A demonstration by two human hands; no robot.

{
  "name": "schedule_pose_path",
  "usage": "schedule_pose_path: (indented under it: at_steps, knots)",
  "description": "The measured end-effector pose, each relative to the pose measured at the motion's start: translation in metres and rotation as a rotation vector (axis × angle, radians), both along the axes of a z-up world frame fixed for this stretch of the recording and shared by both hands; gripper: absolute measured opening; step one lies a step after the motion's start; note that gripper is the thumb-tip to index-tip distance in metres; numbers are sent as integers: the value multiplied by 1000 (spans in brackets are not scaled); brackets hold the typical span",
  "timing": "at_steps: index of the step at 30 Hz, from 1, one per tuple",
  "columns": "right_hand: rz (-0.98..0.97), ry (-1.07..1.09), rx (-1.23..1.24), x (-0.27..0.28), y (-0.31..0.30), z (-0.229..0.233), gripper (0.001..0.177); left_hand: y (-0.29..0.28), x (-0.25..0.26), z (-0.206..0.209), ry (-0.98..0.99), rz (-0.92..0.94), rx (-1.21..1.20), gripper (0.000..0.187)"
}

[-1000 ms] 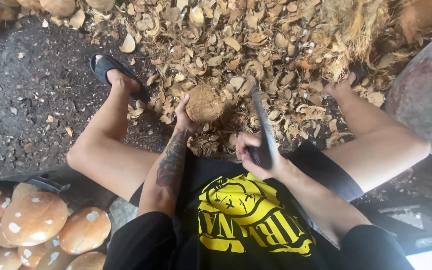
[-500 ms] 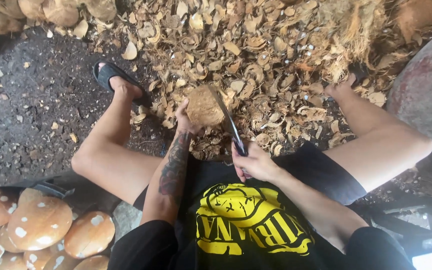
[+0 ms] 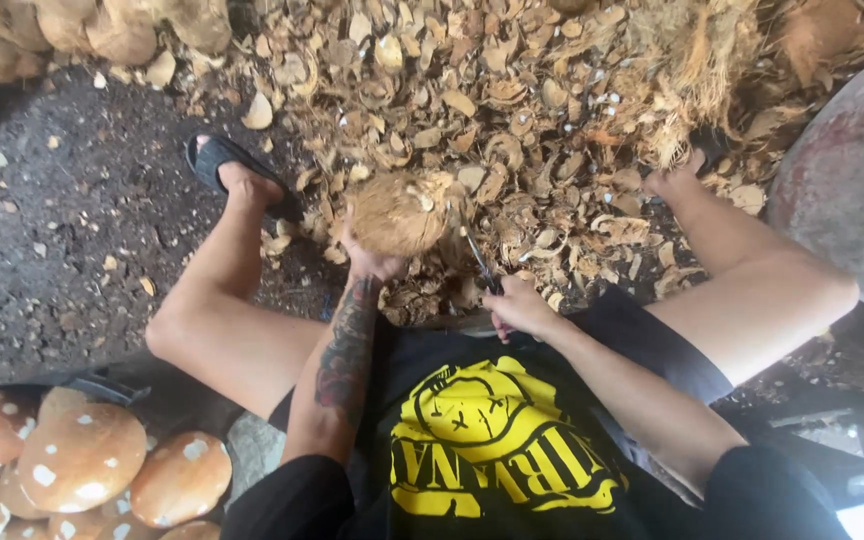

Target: Peeling the outer husk of coconuts using a curved knife in a factory setting.

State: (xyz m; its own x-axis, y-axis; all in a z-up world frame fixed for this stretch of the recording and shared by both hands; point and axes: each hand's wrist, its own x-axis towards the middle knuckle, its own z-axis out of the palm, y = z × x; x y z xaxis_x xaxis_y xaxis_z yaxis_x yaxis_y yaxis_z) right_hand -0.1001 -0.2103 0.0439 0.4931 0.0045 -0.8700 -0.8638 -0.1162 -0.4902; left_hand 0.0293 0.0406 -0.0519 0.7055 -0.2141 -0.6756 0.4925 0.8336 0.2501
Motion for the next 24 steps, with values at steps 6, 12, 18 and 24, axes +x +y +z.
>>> schedule_pose_path:
  at_steps: [6,12,18,24]
  knots:
    - [130,-477,113,16,11,122,6,5,1,31,-11,11,77,60]
    - [203,-1465,208,3,14,75,9,18,0,-43,80,-127,134,88]
    - [99,7,-12,0,6,-44,56,24,9,-24,66,-19,110,73]
    - [471,-384,-225,26,-10,88,56,24,11,-8,-25,12,102,78]
